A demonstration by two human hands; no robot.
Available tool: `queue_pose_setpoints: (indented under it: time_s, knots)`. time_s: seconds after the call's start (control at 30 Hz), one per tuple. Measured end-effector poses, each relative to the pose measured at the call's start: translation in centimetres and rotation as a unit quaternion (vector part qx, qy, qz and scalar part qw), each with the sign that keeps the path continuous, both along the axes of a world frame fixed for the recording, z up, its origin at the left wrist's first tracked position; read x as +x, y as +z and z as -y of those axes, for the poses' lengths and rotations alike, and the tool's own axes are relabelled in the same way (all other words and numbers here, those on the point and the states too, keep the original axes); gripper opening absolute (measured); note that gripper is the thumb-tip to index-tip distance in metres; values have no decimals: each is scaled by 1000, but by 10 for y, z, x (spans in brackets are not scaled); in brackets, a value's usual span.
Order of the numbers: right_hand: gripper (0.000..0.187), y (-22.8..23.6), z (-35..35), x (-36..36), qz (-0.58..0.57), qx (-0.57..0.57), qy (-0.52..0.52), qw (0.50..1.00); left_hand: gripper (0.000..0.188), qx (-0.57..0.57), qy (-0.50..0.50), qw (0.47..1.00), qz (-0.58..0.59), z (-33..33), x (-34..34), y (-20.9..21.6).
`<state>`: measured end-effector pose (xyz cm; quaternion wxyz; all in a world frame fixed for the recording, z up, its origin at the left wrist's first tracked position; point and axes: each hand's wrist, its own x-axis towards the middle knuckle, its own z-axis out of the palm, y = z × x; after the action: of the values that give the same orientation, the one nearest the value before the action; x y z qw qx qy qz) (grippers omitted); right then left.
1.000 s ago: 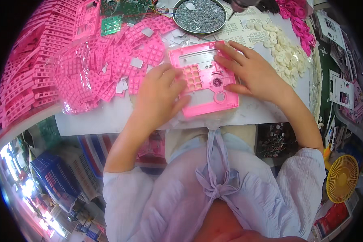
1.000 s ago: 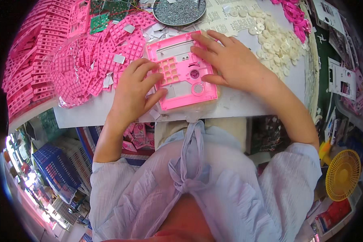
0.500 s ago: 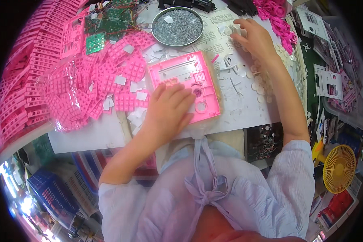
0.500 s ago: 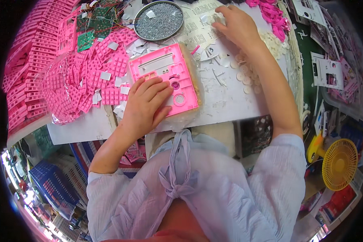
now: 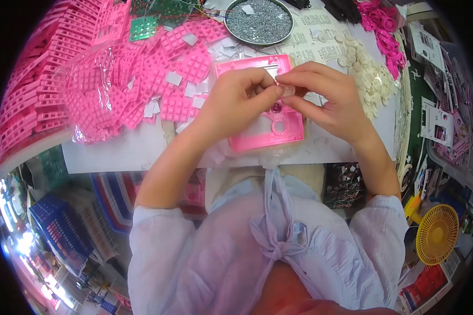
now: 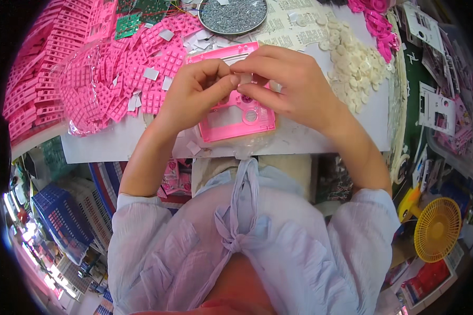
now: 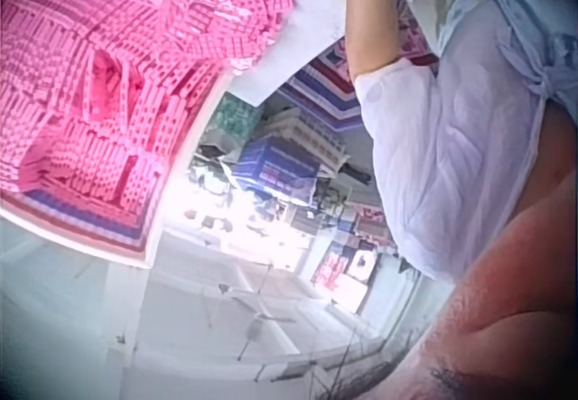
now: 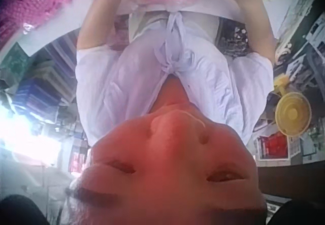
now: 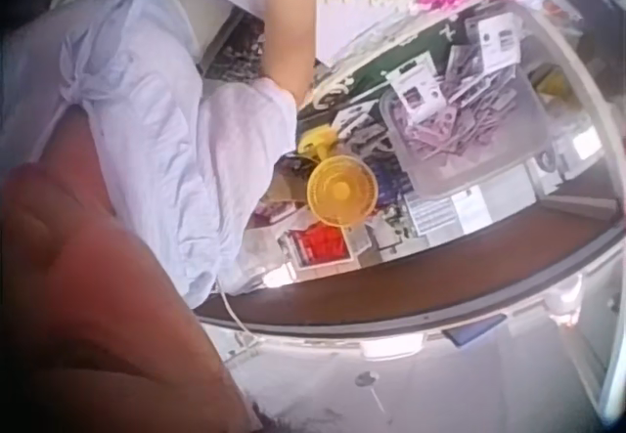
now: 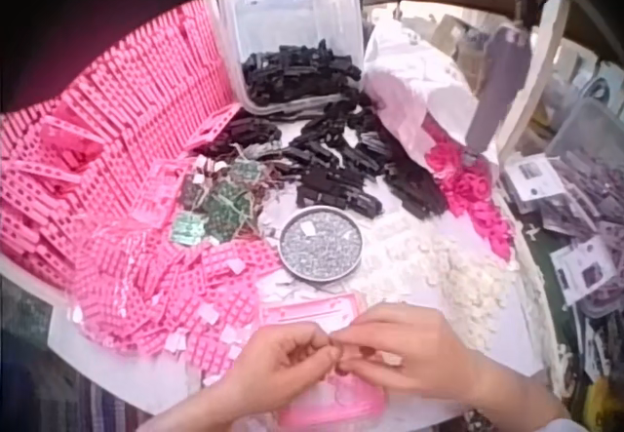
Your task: Assemble a pink plastic toy piggy bank including internal electronics and screw fastening.
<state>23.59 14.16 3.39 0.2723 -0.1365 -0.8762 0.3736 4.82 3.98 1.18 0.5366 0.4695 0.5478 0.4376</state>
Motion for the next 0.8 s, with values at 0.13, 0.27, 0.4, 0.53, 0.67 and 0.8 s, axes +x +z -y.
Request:
queue_pose_setpoints:
  time_s: [0.13,0.27,0.4,0.53,0.67,0.8]
  knots:
    - [17,-10,17,1,-38,-280,-95,954,12,67,14,997,-44,11,8,2]
    - [11,-25,20,7,36,-216,-130,967,9,232,-38,891,-388,22,2,-7]
    - [8,-36,24,1,77,135,-82,984,14,260,-51,829,-493,38,-2,-28]
    - [9,-45,31,-5,116,134,-114,978,13,248,-60,830,-496,38,1,-26]
    - [9,-45,37,-6,131,145,-138,971,13,244,-52,840,-481,36,0,-32]
    - [12,-49,46,-10,158,179,-177,955,14,248,-48,843,-475,37,-1,-35]
